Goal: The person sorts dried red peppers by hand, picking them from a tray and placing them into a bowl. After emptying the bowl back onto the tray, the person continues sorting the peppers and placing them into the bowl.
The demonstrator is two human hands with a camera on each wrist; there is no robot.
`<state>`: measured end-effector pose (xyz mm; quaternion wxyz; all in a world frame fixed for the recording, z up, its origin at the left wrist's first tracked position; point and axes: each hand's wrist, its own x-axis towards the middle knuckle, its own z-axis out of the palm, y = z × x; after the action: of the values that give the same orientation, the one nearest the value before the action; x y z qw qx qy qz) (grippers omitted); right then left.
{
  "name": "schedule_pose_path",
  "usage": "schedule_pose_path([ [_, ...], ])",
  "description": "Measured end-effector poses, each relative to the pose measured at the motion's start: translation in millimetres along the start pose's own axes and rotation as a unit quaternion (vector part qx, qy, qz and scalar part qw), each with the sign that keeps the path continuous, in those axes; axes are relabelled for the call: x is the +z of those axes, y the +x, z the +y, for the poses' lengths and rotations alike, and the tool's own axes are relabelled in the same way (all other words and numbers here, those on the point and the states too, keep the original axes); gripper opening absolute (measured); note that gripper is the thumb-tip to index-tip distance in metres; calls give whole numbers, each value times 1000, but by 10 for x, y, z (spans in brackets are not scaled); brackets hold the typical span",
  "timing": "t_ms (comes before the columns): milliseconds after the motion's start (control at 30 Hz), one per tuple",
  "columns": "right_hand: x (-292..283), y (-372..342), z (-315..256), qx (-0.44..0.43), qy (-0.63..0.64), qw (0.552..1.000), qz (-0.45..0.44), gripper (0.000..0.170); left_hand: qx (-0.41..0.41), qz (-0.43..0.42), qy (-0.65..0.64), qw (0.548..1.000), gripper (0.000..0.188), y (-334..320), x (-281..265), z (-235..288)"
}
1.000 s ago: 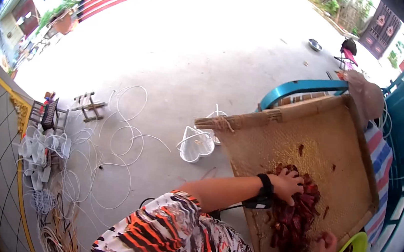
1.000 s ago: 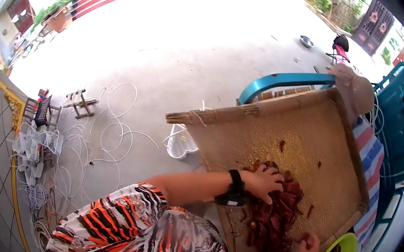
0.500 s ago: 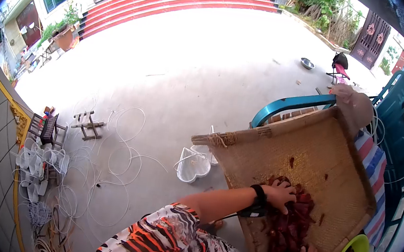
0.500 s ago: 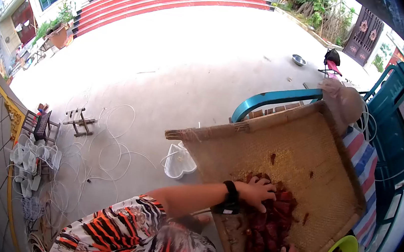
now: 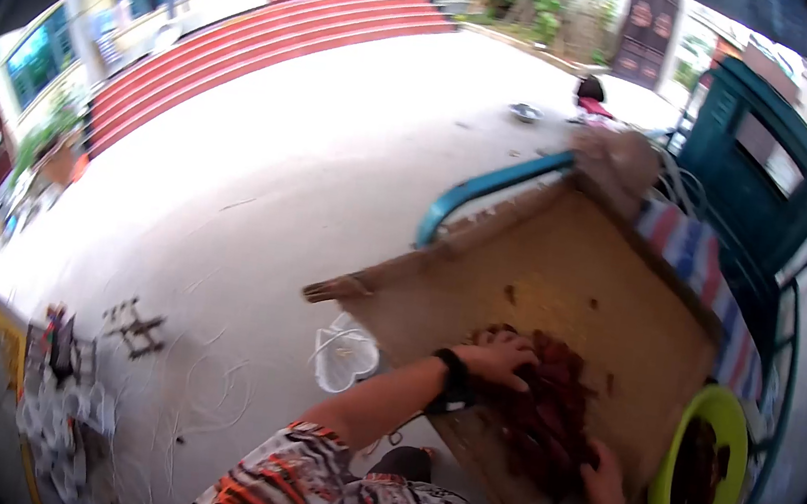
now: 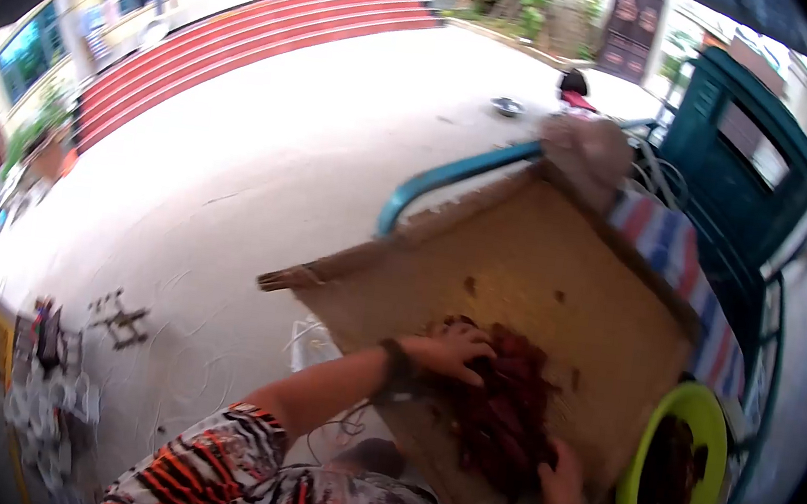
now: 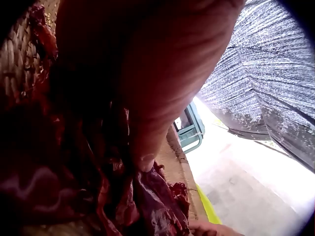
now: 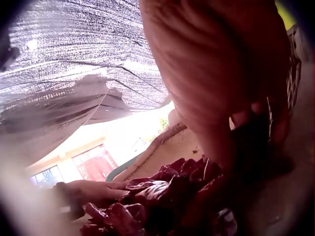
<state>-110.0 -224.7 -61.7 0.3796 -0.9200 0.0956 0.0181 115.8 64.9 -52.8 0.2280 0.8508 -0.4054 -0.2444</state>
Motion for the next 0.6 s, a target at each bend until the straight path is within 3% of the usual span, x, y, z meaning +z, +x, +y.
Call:
schedule_pose_path([
  [67, 26, 4, -58, -61, -103, 992, 39, 46, 5, 67, 33, 997, 64, -38, 65, -1],
  [200, -16, 0, -368, -1, -104, 993, 51, 35, 92, 106, 86, 986, 50, -144, -150, 186],
  [267, -28, 42, -307, -20, -65, 994, 88, 32, -43, -60, 9, 997, 64, -78, -222, 267],
  [333, -118, 4, -529, -5, 115, 988, 104, 31, -24, -41, 8, 999, 64, -41, -162, 156],
  [400, -203, -10, -631, 20, 299, 952, 59, 30, 12, 5, 21, 1000, 56, -21, -115, 178],
  [467, -256, -27, -680, 61, 318, 944, 60, 27, 63, 89, 46, 993, 41, -121, -192, 353],
  [567, -294, -65, -740, 116, 410, 902, 76, 25, 131, 186, 63, 972, 45, 2, 103, -9],
  [600, -304, -62, -761, 133, 447, 881, 80, 24, 87, 118, 48, 988, 51, 8, 65, 20],
])
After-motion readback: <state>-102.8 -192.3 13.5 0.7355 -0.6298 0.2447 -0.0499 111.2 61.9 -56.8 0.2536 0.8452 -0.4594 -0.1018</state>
